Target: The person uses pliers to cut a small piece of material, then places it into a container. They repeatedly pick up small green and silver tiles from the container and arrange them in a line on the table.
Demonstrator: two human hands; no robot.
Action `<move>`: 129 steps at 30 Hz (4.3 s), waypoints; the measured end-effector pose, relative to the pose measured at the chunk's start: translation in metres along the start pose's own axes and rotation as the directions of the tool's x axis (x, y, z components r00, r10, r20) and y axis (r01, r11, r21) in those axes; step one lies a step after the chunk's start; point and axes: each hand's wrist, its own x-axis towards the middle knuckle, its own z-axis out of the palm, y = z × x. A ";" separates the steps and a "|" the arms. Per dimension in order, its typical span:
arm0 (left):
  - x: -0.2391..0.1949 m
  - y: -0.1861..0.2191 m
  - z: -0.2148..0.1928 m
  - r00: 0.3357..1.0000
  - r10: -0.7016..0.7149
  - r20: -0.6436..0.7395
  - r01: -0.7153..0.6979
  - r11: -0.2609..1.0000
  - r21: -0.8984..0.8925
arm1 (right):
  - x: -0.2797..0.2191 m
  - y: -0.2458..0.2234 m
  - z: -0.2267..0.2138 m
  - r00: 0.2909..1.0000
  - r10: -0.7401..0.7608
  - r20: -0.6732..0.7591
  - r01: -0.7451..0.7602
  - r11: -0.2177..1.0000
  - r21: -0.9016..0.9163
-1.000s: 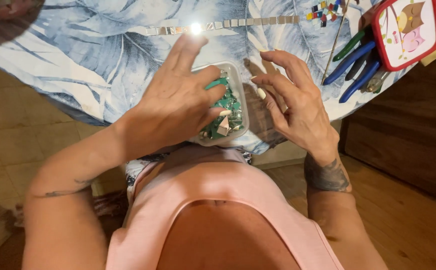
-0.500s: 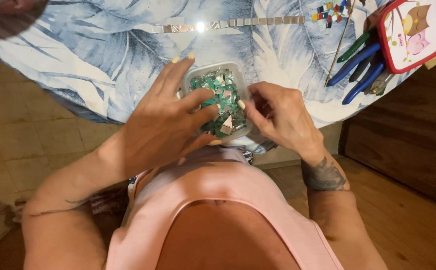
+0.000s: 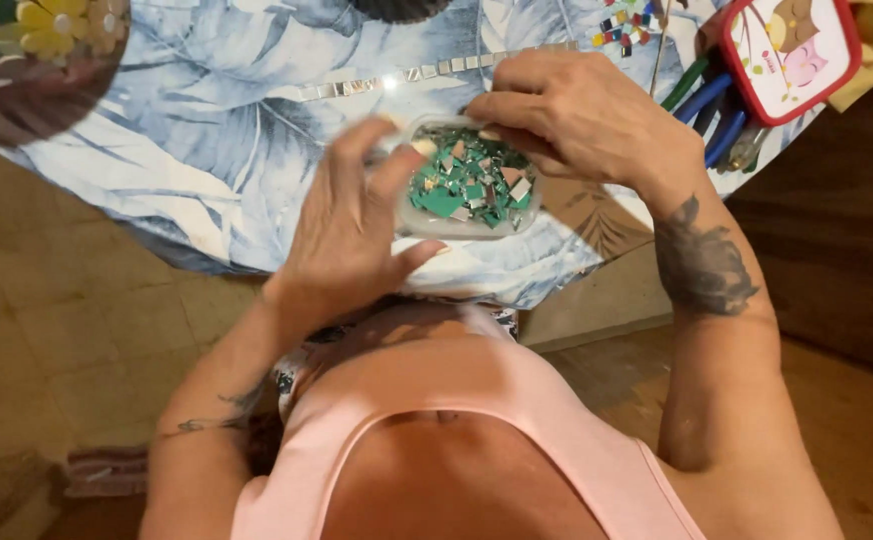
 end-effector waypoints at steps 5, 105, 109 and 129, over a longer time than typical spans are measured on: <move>0.001 -0.023 0.011 0.971 -0.117 0.207 0.160 0.965 -0.207 | 0.004 -0.002 0.005 0.999 -0.050 -0.004 0.050 0.991 -0.121; 0.001 -0.020 0.015 0.994 -0.043 0.097 0.075 0.934 -0.349 | -0.006 -0.082 0.065 0.567 0.490 -0.662 -0.546 0.826 0.144; 0.001 -0.020 0.016 0.997 -0.035 0.067 0.057 0.935 -0.350 | 0.015 -0.085 0.065 0.543 0.443 -0.714 -0.662 0.749 -0.039; 0.001 -0.019 0.012 0.993 -0.044 0.107 0.083 0.915 -0.394 | -0.004 -0.084 0.042 0.435 0.893 0.117 0.329 -0.279 0.902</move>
